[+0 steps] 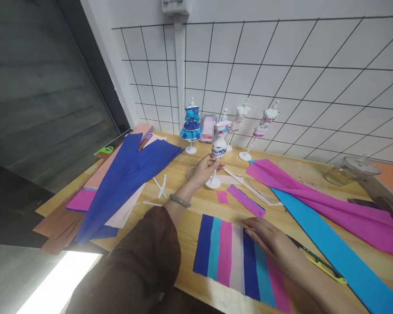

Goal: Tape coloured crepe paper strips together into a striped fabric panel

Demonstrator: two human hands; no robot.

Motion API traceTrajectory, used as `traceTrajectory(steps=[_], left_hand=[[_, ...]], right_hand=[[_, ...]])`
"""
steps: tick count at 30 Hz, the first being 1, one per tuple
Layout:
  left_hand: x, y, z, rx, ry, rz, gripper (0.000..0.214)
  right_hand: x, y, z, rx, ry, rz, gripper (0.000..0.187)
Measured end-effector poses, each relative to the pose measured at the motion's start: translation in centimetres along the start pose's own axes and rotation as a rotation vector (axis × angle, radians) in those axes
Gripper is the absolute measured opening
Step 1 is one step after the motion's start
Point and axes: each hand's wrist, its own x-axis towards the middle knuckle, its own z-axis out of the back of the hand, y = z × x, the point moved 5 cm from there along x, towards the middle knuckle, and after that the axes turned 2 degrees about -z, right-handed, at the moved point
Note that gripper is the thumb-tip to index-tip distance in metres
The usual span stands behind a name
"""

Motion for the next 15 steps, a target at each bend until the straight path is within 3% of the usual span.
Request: traceTrajectory(steps=[7, 12, 15], left_hand=[[0.2, 0.4, -0.1, 0.003, -0.032, -0.033, 0.029], [1.5, 0.2, 0.9, 0.069, -0.146, -0.090, 0.025], [2.5, 0.6, 0.7, 0.152, -0.125, -0.081, 0.022]], right_hand=[[-4.7, -1.6, -0.2, 0.034, -0.055, -0.150, 0.031], [-7.7, -4.3, -0.4, 0.100, -0.139, -0.318, 0.033], [-8.5, -5.5, -0.8, 0.174, -0.190, -0.363, 0.034]])
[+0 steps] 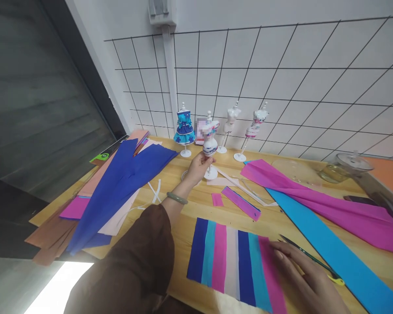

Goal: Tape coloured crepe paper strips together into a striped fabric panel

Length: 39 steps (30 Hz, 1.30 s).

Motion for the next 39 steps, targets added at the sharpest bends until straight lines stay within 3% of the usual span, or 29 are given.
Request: traceTrajectory(steps=[10, 16, 20, 24, 28, 31, 34, 36, 39], left_hand=[[0.2, 2.5, -1.9, 0.047, 0.109, 0.033, 0.021], [0.1, 3.6, -1.3, 0.064, 0.083, 0.066, 0.019], [-0.1, 3.9, -1.3, 0.077, 0.092, 0.093, 0.033], [-0.3, 2.8, -0.4, 0.155, 0.028, 0.075, 0.053], [-1.4, -1.1, 1.2, 0.525, -0.023, -0.005, 0.054], [-4.6, -5.0, 1.0, 0.839, 0.124, -0.142, 0.039], [-10.2, -7.6, -0.8, 1.055, 0.392, -0.318, 0.035], [-14.5, -7.7, -2.3, 1.114, 0.631, -0.372, 0.045], [-19.5, -6.5, -3.9, 1.181, 0.863, -0.407, 0.069]], right_hand=[[0.9, -1.9, -0.1, 0.037, -0.215, 0.017, 0.029], [0.8, -2.6, -0.1, 0.038, -0.244, -0.042, 0.031], [0.9, -2.4, -0.1, 0.027, -0.226, -0.090, 0.032], [1.0, -2.4, -0.1, 0.005, -0.228, -0.072, 0.032], [0.8, -2.2, -0.2, -0.041, -0.231, -0.045, 0.032], [0.3, -0.9, 0.1, -0.108, -0.210, 0.011, 0.031], [-0.3, 1.3, -0.2, -0.195, -0.124, 0.091, 0.031], [-0.6, 2.6, -0.9, -0.255, -0.077, 0.166, 0.035], [-1.0, 3.6, -2.7, -0.356, -0.055, 0.251, 0.049]])
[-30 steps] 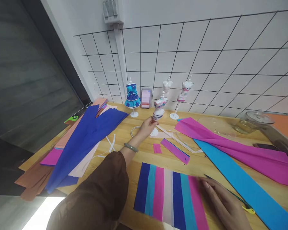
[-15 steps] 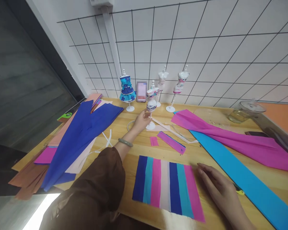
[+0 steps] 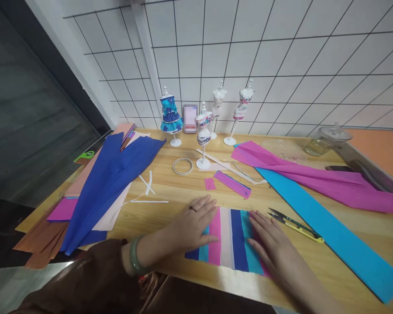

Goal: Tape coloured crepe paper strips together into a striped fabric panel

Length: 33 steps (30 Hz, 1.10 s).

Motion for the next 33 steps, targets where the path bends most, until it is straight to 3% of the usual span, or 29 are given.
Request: traceTrajectory(steps=[3, 7, 14, 21, 26, 33], left_hand=[[-0.8, -1.1, -2.5, 0.034, 0.100, -0.028, 0.082], [-0.9, -0.6, -3.9, 0.060, 0.132, -0.001, 0.085], [-1.0, -0.5, -3.8, 0.060, 0.144, 0.013, 0.082], [-1.0, -0.6, -3.8, 0.092, 0.133, 0.022, 0.083], [-1.0, -0.7, -3.6, 0.111, 0.121, 0.019, 0.082], [-1.0, -0.8, -3.7, 0.123, 0.108, 0.004, 0.081]], right_hand=[[-0.3, 0.4, -1.8, -0.070, 0.044, 0.023, 0.061], [-0.6, 0.1, -2.5, -0.092, 0.091, 0.012, 0.064], [0.7, 1.1, -0.7, -0.068, 0.052, -0.007, 0.064], [1.2, 2.3, -2.9, -0.095, 0.073, 0.121, 0.068], [1.7, 2.6, -2.3, -0.089, 0.066, 0.084, 0.069], [2.8, 4.0, -3.1, -0.053, 0.136, 0.165, 0.067]])
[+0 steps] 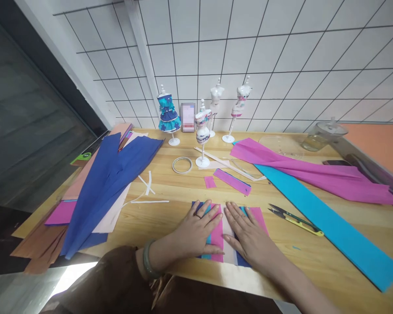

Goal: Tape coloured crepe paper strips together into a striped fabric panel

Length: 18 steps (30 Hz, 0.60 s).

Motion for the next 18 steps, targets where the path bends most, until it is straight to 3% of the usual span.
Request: traceTrajectory(steps=[5, 10, 13, 18], left_hand=[[0.0, 0.0, 0.1, -0.025, 0.014, 0.011, 0.082], [-0.1, 0.0, 0.3, -0.032, 0.013, 0.017, 0.087], [-0.1, 0.0, 0.2, -0.033, 0.010, 0.011, 0.088], [0.0, 0.0, 0.3, -0.006, -0.008, 0.011, 0.090]], right_hand=[[0.5, -0.3, 0.5, 0.018, 0.006, -0.035, 0.067], [1.4, 0.3, 0.0, 0.042, 0.039, 0.023, 0.066], [1.4, -0.6, 0.9, 0.111, 0.082, -0.022, 0.062], [0.6, -2.6, 2.6, 0.100, -0.009, -0.121, 0.063]])
